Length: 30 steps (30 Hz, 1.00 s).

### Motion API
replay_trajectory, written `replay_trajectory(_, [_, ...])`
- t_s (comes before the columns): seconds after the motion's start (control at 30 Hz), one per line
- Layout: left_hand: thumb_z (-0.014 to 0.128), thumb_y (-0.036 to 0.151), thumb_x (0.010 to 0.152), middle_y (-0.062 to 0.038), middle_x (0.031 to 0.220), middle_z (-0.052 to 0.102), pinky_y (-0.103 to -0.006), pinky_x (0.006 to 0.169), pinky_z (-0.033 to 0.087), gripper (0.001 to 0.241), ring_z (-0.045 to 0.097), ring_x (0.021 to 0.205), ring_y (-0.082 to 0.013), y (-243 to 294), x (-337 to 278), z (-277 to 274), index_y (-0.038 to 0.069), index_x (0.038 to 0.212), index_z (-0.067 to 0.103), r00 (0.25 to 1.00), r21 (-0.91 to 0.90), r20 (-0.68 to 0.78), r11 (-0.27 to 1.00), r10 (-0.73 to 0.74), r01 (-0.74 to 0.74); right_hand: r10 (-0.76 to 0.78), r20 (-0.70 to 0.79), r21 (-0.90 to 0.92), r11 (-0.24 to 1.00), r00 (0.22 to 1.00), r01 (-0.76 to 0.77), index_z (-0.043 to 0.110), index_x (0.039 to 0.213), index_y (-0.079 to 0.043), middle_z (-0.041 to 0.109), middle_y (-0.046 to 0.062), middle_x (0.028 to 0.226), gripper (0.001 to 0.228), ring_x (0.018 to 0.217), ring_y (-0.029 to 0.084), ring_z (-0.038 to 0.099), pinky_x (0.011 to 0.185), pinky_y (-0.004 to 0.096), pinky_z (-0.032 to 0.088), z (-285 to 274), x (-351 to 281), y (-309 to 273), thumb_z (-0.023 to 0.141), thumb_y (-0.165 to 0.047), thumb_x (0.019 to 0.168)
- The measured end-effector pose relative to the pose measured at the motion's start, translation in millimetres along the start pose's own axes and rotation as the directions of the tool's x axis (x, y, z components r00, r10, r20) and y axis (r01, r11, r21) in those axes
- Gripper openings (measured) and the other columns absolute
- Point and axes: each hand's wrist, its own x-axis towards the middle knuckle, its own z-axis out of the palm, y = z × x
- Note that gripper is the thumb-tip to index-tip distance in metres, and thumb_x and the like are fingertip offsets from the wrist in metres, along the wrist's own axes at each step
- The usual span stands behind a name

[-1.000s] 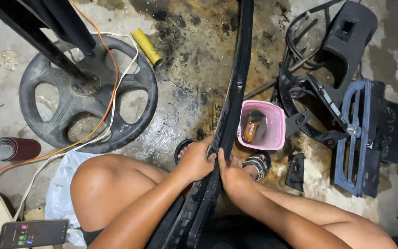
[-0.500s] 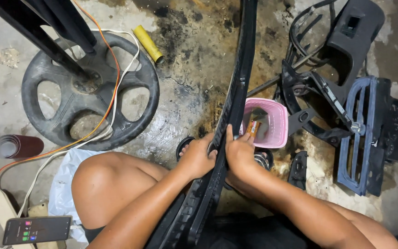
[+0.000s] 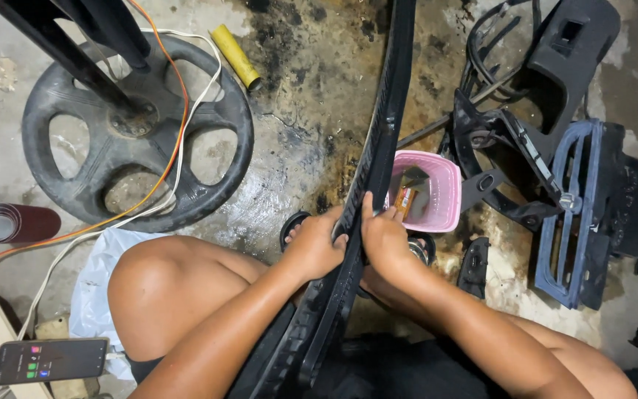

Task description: The person sands a long black plastic car part using a sanding block and sandpaper. They repeatedly rub the sanding block along the surface of the part, occasionally dipping the sandpaper into a pink container of water to wet it before continuing.

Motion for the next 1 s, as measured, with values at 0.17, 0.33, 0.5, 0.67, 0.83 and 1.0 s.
replay_trajectory(0.17, [0.06,0.018,0.093,-0.027,0.115,0.073,-0.061,0.102,0.048,0.042,0.063,0.114,-0.0535,3.4,-1.1,-2.6,0.009,0.133,0.062,1.0,0.029,0.006,1.0,-0.007,0.007,-0.12,0.145,0.008,0.993,0.982,0.12,0.054,0.148,-0.013,0.072,0.029,0.103,0.06,0.091,0.039,0.074,0.059,0.039,0.063,-137.5,-9.1,-2.3,0.053,-0.004,0.089])
replay_trajectory(0.33, [0.059,0.014,0.093,-0.028,0.116,0.072,-0.0616,0.1,0.05,0.043,0.062,0.115,-0.0546,-7.6,0.9,3.6,0.009,0.136,0.061,1.0,-0.046,-0.011,0.999,-0.001,0.0,-0.102,0.082,0.019,0.995,0.991,0.101,0.056,0.148,-0.018,0.073,0.027,0.108,0.063,0.096,0.04,0.073,0.059,0.043,0.061,-45.8,-58.5,-17.6,0.057,-0.006,0.086])
replay_trajectory(0.5, [0.059,0.015,0.093,-0.028,0.117,0.072,-0.062,0.1,0.05,0.046,0.062,0.115,-0.0547,-4.6,1.1,2.1,0.007,0.138,0.059,1.0,-0.061,-0.025,0.998,0.004,-0.005,-0.282,0.21,0.044,0.959,0.936,0.279,0.056,0.146,-0.03,0.076,0.016,0.093,0.061,0.074,0.023,0.076,0.05,0.036,0.06,-108.8,-33.7,32.6,0.056,-0.008,0.089])
replay_trajectory(0.67, [0.059,0.014,0.093,-0.031,0.119,0.07,-0.0617,0.101,0.05,0.048,0.063,0.116,-0.0546,-1.4,3.6,6.2,0.004,0.139,0.058,0.999,-0.062,-0.023,0.997,0.037,-0.038,-0.099,-0.038,0.23,0.968,0.994,0.105,0.062,0.113,-0.007,0.071,0.012,0.087,0.019,0.076,0.031,0.077,0.059,0.041,0.062,-68.7,86.1,109.3,0.05,-0.007,0.098])
replay_trajectory(0.83, [0.06,0.017,0.093,-0.026,0.119,0.071,-0.0624,0.102,0.049,0.048,0.063,0.116,-0.0517,-9.7,6.0,8.5,0.009,0.14,0.058,0.999,-0.028,-0.021,0.999,0.026,-0.027,-0.203,-0.138,0.157,0.962,0.969,0.224,0.07,0.114,-0.007,0.071,0.021,0.123,0.022,0.124,0.031,0.066,0.088,0.035,0.061,37.5,135.9,78.0,0.056,-0.005,0.097])
replay_trajectory(1.0, [0.061,0.02,0.093,-0.024,0.12,0.072,-0.0645,0.103,0.048,0.048,0.063,0.118,-0.0511,-19.8,13.4,9.6,0.013,0.14,0.059,0.999,0.001,-0.003,0.999,-0.035,0.035,-0.263,-0.134,0.137,0.95,0.955,0.281,0.063,0.133,-0.004,0.07,0.018,0.128,0.039,0.128,0.034,0.062,0.103,0.043,0.051,10.2,89.8,46.2,0.056,-0.006,0.095])
